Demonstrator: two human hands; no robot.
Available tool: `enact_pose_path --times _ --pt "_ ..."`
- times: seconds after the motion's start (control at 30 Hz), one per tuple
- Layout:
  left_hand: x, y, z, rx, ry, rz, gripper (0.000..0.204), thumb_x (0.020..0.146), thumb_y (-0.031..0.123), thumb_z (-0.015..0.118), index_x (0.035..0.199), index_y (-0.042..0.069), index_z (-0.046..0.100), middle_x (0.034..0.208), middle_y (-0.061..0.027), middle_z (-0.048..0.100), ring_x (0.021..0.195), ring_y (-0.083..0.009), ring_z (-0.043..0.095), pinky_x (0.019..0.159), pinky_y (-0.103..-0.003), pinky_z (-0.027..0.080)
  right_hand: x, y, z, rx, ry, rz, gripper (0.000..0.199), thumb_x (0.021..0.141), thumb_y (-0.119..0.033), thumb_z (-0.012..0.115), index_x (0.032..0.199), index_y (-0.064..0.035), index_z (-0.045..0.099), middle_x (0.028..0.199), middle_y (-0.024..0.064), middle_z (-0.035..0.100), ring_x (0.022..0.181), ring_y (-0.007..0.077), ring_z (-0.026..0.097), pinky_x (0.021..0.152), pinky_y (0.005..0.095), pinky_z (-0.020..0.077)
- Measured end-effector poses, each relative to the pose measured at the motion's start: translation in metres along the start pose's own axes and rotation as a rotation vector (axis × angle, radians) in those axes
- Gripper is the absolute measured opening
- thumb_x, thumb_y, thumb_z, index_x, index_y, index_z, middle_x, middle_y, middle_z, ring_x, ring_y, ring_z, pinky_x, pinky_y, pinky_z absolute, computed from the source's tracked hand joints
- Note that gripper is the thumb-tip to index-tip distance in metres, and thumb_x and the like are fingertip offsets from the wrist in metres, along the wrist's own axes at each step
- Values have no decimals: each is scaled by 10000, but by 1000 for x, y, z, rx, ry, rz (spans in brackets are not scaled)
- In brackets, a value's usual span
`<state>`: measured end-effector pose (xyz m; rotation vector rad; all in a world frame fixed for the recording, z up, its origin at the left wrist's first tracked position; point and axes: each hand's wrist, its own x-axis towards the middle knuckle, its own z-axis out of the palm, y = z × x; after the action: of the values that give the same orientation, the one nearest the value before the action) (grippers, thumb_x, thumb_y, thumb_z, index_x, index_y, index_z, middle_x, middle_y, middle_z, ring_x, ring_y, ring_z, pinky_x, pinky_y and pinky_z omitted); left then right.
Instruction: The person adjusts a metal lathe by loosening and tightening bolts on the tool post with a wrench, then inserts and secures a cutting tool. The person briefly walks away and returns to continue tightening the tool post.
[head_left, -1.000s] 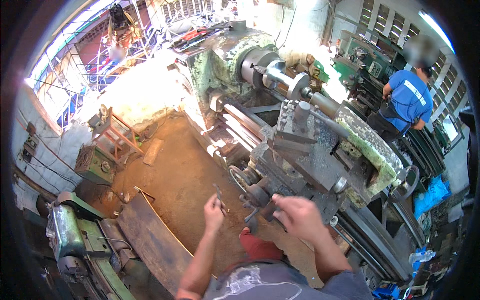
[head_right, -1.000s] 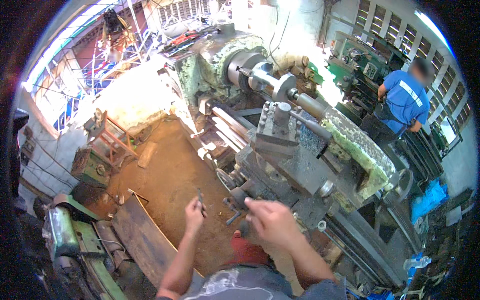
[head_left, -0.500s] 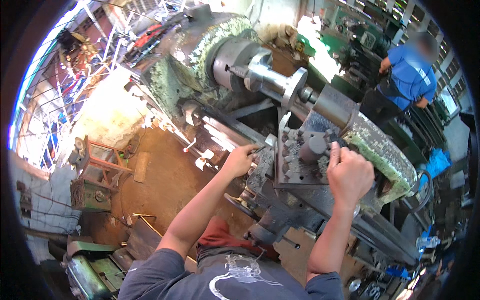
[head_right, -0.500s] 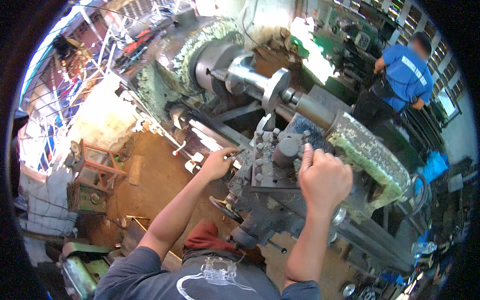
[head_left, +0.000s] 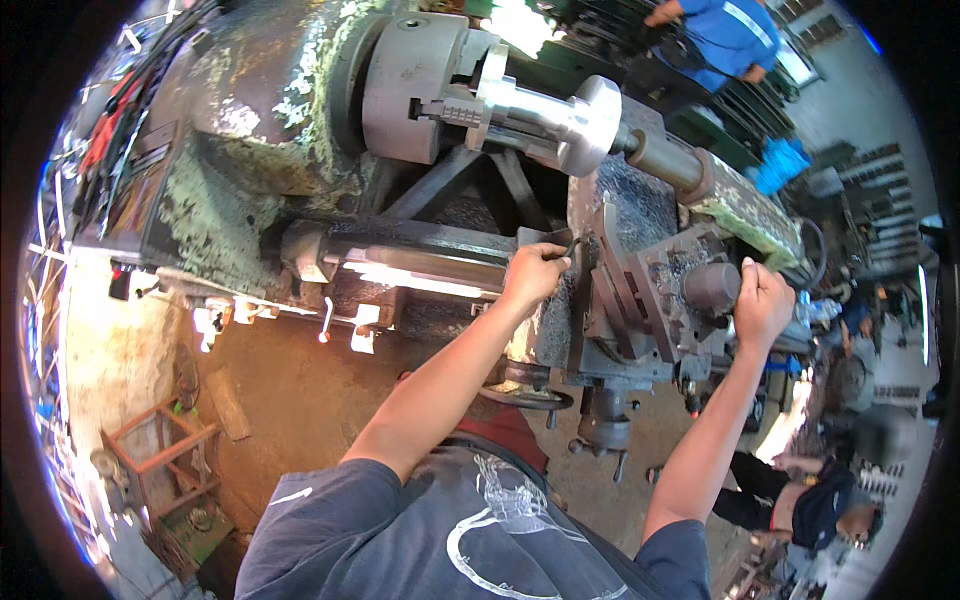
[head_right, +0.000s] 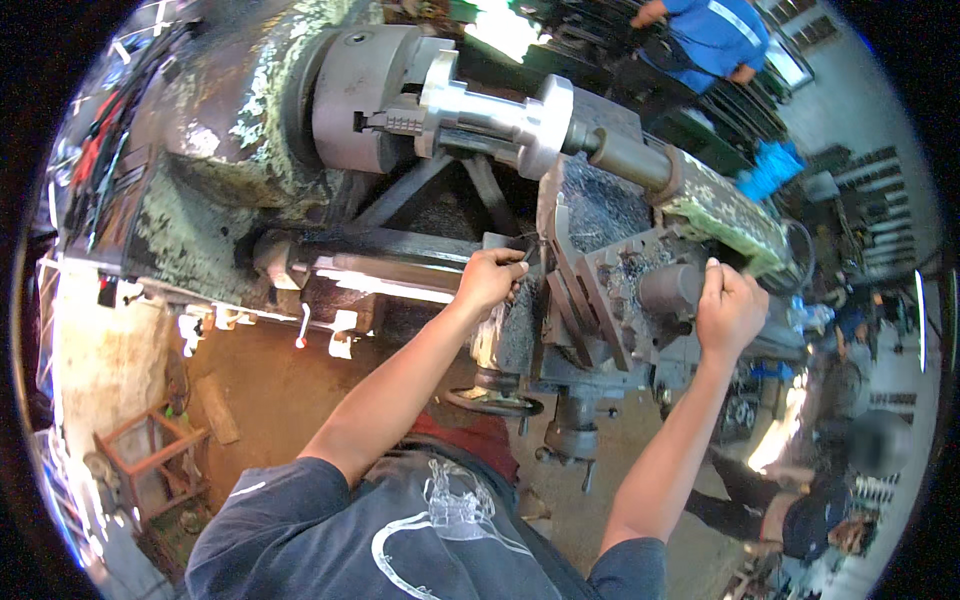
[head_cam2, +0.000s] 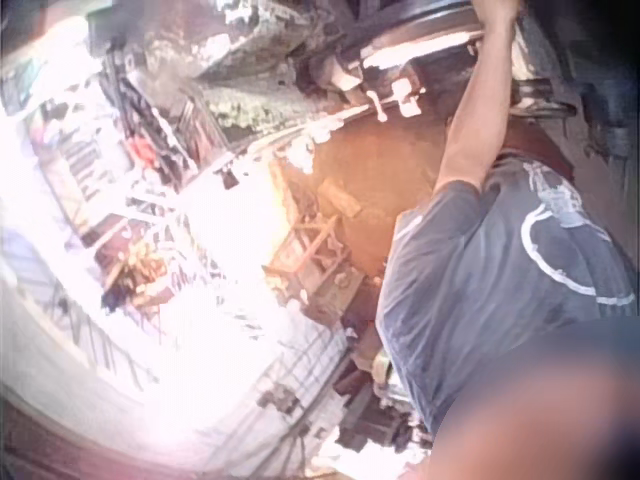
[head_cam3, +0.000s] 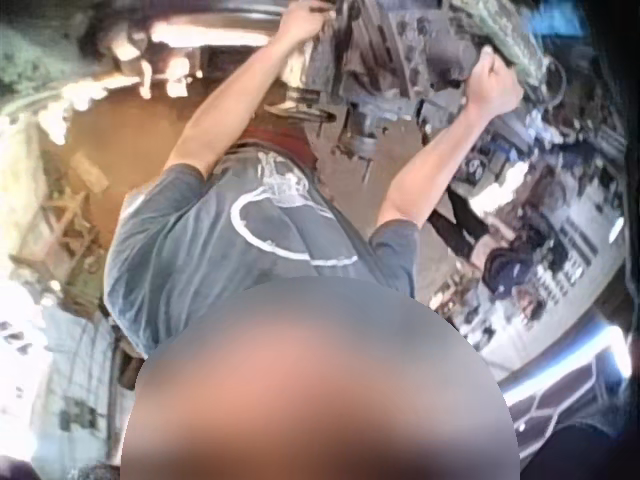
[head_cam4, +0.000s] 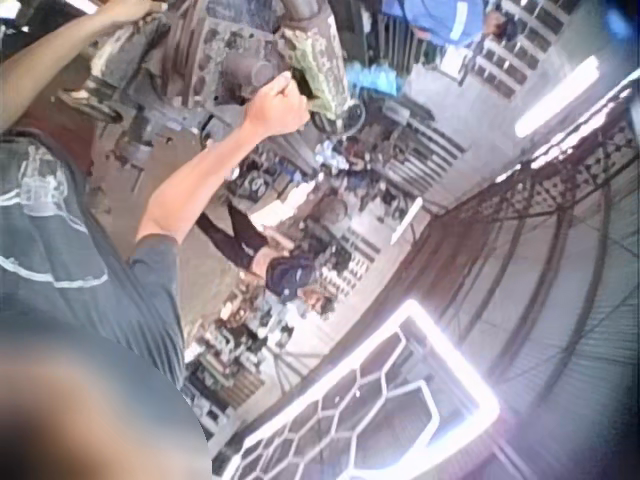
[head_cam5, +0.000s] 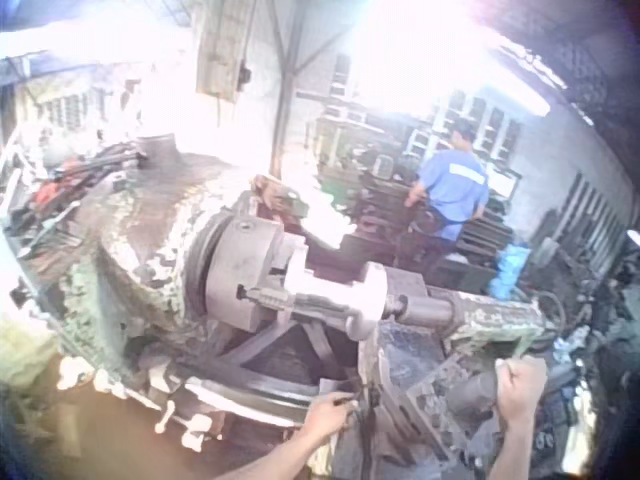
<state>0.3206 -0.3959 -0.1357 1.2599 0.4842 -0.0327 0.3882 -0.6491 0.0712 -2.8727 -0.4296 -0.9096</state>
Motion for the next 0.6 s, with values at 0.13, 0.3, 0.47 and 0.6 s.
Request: enact_pose_path --times 0.13,0.3,0.47,0.6 --pt "5 1 5 -35 -32 -28 320 893 79 689 1186 -45 648 790 -56 648 568 -91 538 483 -242 435 2 -2 -3 32 -10 -26 343 871 -242 676 616 -50 551 624 143 550 668 355 547 641 476 390" --pt "7 5 7 -134 -12 -128 247 859 65 692 1095 -6 696 751 -49 651 560 -101 547 466 -258 411 1 -4 -5 127 36 -7 332 840 -214 704 620 -38 530 590 139 517 595 323 528 614 427 381" --pt "12 11 -1 -236 -59 -227 220 920 29 638 1130 -33 631 758 -31 592 564 -93 497 436 -238 375 1 -4 -3 113 66 35 301 822 -223 729 632 -59 563 609 81 557 626 290 547 681 407 397" --pt "15 17 -2 -239 -95 -236 230 917 16 637 1140 -33 607 799 -46 596 579 -97 493 436 -233 368 1 -6 -3 111 65 62 296 811 -225 740 634 -61 569 617 70 568 631 271 556 686 397 399"
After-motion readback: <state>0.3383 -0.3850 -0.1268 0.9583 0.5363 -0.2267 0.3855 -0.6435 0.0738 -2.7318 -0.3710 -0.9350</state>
